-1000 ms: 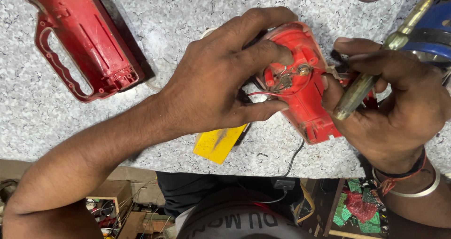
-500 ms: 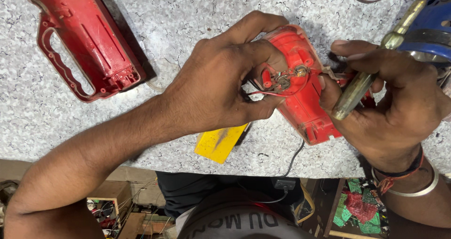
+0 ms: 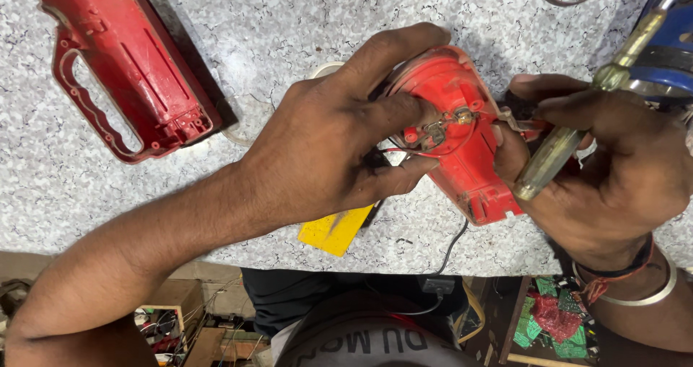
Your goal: The person disassembles a red handheld flashlight, removes the bulb and reflector, and uses a screwdriver to adjust internal wiring and contacts. The person repeatedly tests the bulb by connecting it to a yellow battery pack, then reassembles the components into the red casing.
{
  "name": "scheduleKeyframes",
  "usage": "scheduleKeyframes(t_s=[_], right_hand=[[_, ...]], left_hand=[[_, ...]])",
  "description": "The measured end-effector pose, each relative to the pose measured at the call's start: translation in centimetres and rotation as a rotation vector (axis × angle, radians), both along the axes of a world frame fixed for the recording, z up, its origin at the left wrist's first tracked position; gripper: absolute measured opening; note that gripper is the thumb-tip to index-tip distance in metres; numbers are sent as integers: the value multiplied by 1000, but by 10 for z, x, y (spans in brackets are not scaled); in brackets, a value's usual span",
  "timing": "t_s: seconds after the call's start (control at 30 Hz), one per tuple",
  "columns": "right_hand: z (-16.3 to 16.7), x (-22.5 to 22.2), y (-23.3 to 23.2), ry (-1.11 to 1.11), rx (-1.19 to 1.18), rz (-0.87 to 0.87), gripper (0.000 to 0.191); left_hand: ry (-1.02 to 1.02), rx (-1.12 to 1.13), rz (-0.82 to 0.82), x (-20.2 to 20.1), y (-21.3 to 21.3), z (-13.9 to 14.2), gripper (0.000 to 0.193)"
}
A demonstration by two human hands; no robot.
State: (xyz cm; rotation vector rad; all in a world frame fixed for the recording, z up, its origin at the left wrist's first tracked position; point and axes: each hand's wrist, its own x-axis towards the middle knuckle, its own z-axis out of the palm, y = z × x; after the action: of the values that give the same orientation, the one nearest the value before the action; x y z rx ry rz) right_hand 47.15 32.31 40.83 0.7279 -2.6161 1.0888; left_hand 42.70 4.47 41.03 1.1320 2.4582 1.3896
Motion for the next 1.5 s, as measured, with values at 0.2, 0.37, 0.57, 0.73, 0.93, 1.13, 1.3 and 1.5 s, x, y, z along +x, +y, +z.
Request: scheduleKeyframes(t_s=[0.2, 0.37, 0.57, 0.73, 0.93, 1.13, 1.3, 1.5], right_hand=[[1, 1, 1, -29, -15, -5, 35], [5, 2, 1, -58, 19, -3, 31], [4, -3, -1, 11, 82, 61, 23], [2, -2, 1, 13, 53, 58, 24], [-1, 0, 7, 5, 50, 62, 24], [-1, 0, 9, -100, 11, 90, 34], [5, 4, 13, 4, -16, 143, 38], [4, 8, 24, -19, -182, 342, 30]], left_hand=[[4, 39, 4, 0, 1, -2, 41], [-2, 54, 6, 2, -1, -4, 42], [45, 52, -7, 2, -1, -5, 38], [-10, 23, -22, 3, -1, -1, 39], [40, 93, -35, 2, -3, -2, 39], [-17, 112, -75, 1, -5, -2, 35], [14, 98, -104, 2, -9, -1, 32], [194, 131, -96, 8, -7, -4, 32]])
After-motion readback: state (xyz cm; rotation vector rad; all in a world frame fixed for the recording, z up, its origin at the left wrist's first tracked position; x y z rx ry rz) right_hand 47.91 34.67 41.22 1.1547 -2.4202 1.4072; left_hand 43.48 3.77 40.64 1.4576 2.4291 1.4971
